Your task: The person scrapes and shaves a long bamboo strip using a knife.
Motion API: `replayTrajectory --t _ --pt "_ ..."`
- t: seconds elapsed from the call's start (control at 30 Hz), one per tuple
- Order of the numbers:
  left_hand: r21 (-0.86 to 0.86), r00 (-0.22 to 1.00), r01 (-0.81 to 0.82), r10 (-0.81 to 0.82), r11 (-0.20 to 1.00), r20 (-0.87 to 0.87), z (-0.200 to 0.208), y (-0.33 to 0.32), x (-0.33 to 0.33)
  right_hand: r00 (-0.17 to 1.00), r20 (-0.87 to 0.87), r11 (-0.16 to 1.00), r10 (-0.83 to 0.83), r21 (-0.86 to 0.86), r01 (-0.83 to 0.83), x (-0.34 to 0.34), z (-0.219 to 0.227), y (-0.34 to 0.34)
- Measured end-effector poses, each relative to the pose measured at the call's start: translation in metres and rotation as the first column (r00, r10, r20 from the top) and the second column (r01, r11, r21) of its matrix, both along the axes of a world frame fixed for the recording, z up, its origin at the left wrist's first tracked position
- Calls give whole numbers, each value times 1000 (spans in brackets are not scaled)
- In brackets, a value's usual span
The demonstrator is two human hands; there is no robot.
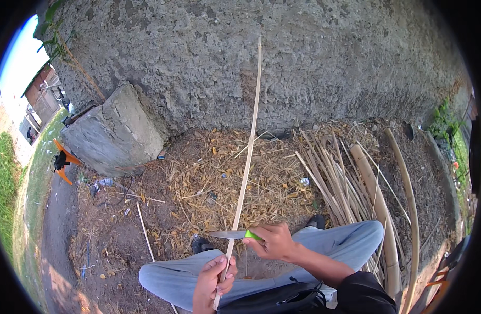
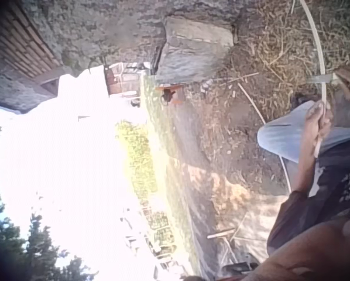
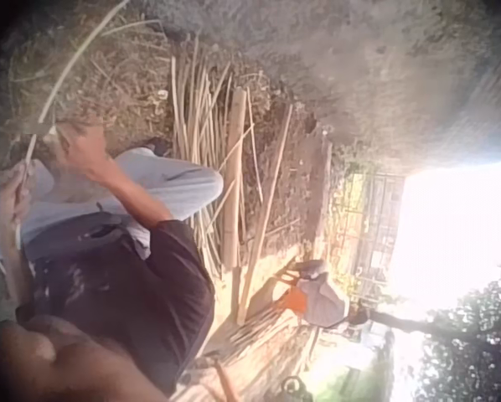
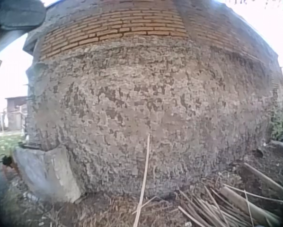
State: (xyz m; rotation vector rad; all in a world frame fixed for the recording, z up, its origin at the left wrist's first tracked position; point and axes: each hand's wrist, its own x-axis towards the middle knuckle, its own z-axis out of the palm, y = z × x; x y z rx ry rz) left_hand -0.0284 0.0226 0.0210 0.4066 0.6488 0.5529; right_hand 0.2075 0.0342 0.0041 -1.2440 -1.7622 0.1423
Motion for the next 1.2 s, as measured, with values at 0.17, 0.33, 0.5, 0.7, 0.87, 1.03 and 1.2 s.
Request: replayTrajectory --t 0.17,0.33,0.5,0.7,0.87,1.03,1.2 --pt "41 999 50 -50 998 -21 0 -3 4 998 32 998 60 -15 -60 -5 1 -11" --pt "56 992 96 -100 994 74 -5 -6 8 997 35 996 70 44 -72 0 1 -12" --pt "5 992 117 -117 993 -55 7 -11 17 995 63 996 71 39 -74 2 1 -18" --pt "-1 989 27 -27 1000 -148 21 -16 28 992 118 997 49 47 -55 6 3 -21" --pt "21 988 94 -90 995 -129 5 -7 19 988 153 995 -37 99 22 7 7 -6" --pt "21 983 70 -65 997 -174 8 -7 18 979 5 977 -202 75 201 39 -1 32" --pt "61 981 54 -42 997 -189 5 -8 16 964 65 963 -259 91 253 46 4 48"
